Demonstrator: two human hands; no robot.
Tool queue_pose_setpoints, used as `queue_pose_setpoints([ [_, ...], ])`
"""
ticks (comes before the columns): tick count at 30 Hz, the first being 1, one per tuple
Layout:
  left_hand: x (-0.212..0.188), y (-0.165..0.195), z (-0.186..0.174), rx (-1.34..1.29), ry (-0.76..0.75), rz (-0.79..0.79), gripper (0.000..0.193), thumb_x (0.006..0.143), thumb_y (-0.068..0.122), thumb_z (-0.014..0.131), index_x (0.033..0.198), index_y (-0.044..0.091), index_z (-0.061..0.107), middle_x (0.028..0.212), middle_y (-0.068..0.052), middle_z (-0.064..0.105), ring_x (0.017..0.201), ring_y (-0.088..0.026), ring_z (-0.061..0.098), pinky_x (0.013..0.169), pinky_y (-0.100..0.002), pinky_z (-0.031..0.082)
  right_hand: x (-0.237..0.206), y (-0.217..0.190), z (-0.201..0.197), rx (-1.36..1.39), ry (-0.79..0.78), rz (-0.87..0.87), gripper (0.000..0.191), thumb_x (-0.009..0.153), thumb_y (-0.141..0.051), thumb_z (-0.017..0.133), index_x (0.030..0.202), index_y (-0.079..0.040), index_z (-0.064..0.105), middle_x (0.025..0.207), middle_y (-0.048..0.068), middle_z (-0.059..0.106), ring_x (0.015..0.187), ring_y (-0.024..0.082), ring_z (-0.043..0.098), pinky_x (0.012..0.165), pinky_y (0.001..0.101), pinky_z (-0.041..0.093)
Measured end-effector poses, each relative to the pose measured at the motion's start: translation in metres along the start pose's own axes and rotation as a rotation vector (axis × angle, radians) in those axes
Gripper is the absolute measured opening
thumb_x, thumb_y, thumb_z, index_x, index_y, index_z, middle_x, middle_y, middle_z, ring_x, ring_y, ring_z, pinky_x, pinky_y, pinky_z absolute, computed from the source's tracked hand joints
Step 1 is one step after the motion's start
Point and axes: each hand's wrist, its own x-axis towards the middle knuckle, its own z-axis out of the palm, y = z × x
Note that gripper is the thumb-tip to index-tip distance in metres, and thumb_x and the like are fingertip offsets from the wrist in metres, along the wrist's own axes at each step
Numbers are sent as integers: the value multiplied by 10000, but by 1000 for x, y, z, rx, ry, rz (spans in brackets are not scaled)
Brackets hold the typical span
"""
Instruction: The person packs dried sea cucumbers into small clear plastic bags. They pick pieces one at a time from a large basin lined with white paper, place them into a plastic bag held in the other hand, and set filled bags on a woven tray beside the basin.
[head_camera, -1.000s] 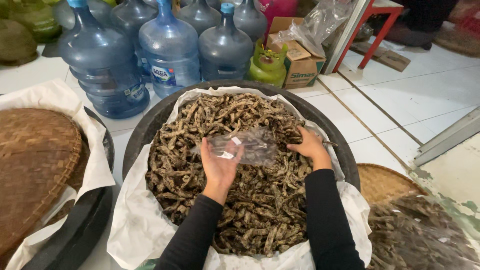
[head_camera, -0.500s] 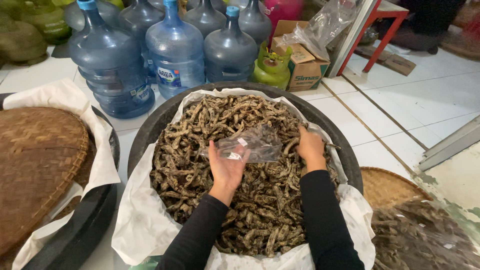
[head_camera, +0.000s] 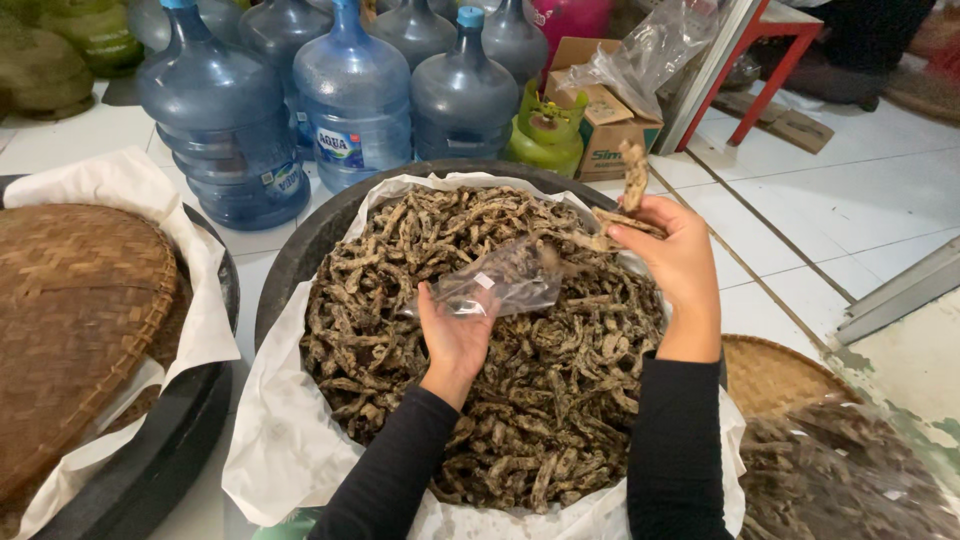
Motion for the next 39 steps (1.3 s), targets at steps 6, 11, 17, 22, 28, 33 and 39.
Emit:
queue_pose_setpoints([
  [6, -8, 1, 9, -31, 140, -18, 906, 960, 652, 487, 1574, 70, 164, 1491, -313, 422, 1342, -398, 535, 1172, -503, 439, -4, -16, 37, 324, -21, 41, 356, 887, 64, 746, 1233, 10, 683, 1120, 80, 746, 956, 145, 712, 796, 275, 573],
  [11, -6, -1, 6, -19, 19, 15, 922, 950, 667, 475, 1569, 25, 243, 1454, -258, 452, 1246, -344, 562, 1119, -503, 480, -14, -32, 42, 239, -117, 16, 366, 857, 65, 753, 1213, 13, 686, 1102, 71, 733, 987, 138, 718, 874, 288, 611],
  [17, -11, -6, 5, -72, 22, -36, 949, 930, 729, 469, 1556, 52, 242, 1456, -284, 443, 1249, -355, 529, 1122, -486, 465, -20, -33, 70, 71, -314, -13, 300, 912, -54, 791, 1164, -23, 629, 1112, 56, 733, 1022, 137, 690, 909, 306, 567],
  [22, -17, -8, 13, -21, -62, -12, 925, 947, 731, 313, 1547, 27, 307, 1472, -284, 467, 1337, -376, 518, 1141, -480, 452, -25, -38, 90, -306, -341, -219, 310, 941, -131, 773, 1219, -65, 654, 1218, 57, 637, 1133, 149, 600, 943, 321, 491],
  [28, -19, 1, 20, -34, -42, 55, 830, 1012, 658, 256, 1523, 11, 352, 1487, -245, 472, 1368, -367, 484, 1163, -496, 428, -22, -31, 71, -296, -220, -152, 262, 944, -151, 742, 1191, -74, 705, 1166, 44, 660, 1114, 151, 626, 924, 318, 504],
  [33, -14, 20, 21, -45, -147, 149, 795, 1023, 615, 320, 1525, 1, 360, 1487, -226, 470, 1367, -360, 481, 1159, -497, 428, 1, 20, 35, -547, -41, -7, 466, 885, -268, 789, 1291, -83, 654, 1243, 105, 691, 1164, 247, 645, 1002, 414, 529],
  [39, -8, 26, 19, -75, -74, 179, 790, 999, 622, 402, 1522, 30, 378, 1484, -191, 488, 1335, -345, 501, 1150, -498, 427, 5, 101, 62, -817, -88, 213, 1246, 651, -468, 976, 1606, -205, 221, 1598, 319, 132, 1472, 506, 169, 1122, 630, 273],
])
